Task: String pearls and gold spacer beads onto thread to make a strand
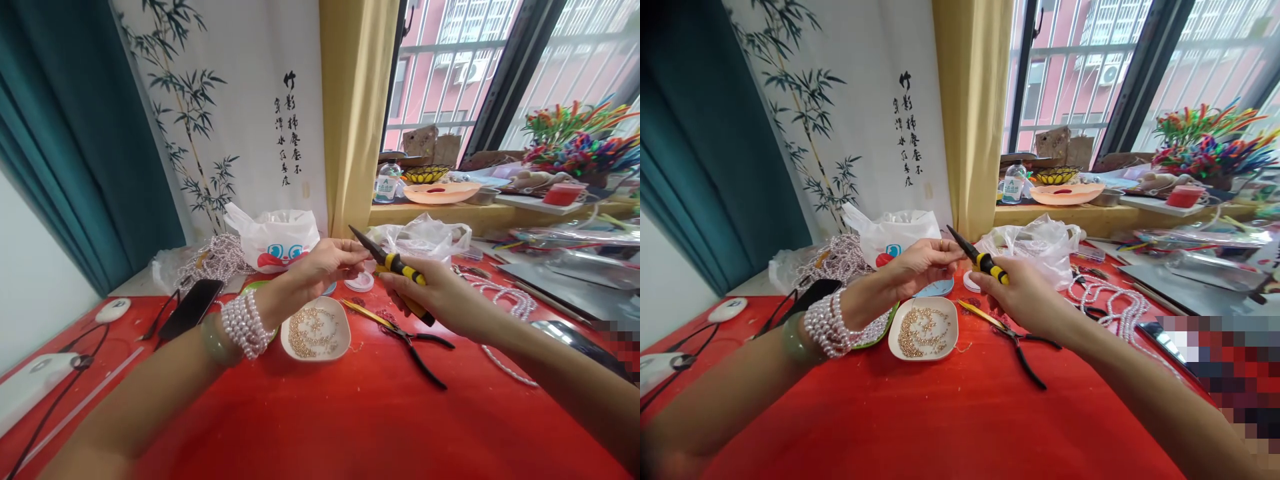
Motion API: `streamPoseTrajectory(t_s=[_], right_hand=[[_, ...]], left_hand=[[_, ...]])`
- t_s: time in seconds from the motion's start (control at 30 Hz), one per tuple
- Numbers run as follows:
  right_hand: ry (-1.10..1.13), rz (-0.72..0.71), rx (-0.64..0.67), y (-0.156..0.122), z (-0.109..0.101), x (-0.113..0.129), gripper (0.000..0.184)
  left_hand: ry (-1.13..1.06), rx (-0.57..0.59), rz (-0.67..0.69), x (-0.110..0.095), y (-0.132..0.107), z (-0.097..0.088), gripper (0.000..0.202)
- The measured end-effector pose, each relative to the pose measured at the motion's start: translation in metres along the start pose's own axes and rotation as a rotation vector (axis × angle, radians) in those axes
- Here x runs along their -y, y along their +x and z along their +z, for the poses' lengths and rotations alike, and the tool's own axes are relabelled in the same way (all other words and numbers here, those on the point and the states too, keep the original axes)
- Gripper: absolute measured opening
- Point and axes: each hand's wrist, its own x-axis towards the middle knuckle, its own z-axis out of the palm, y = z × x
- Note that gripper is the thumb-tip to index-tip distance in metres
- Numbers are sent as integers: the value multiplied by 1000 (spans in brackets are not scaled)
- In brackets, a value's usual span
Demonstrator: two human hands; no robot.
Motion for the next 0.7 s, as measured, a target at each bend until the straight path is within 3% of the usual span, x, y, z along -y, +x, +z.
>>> streamPoseTrajectory(t_s=[0.27, 0.33, 0.4, 0.47, 0.5, 0.53, 0.7], right_hand=[[662, 154, 171, -7, 11, -6, 27], [724, 178, 205, -7, 12, -8, 27], [553, 159, 192, -3, 11, -15, 30], [120, 118, 80, 5, 8, -29, 37], [-211, 101, -28, 10, 6, -39, 40], [-338, 110, -108, 15, 4, -51, 37], [-635, 142, -204, 32, 1, -108, 21]], left_hand=[[-53, -19, 58, 10, -3, 2, 9], [-47, -14, 77, 15, -3, -1, 9], [-54, -12, 70, 18, -4, -5, 8], [-81, -13, 62, 17, -7, -12, 6], [-95, -14, 66, 15, -9, -15, 7], [-105, -14, 77, 13, -12, -19, 7], [-84, -13, 146, 0, -23, -33, 8]])
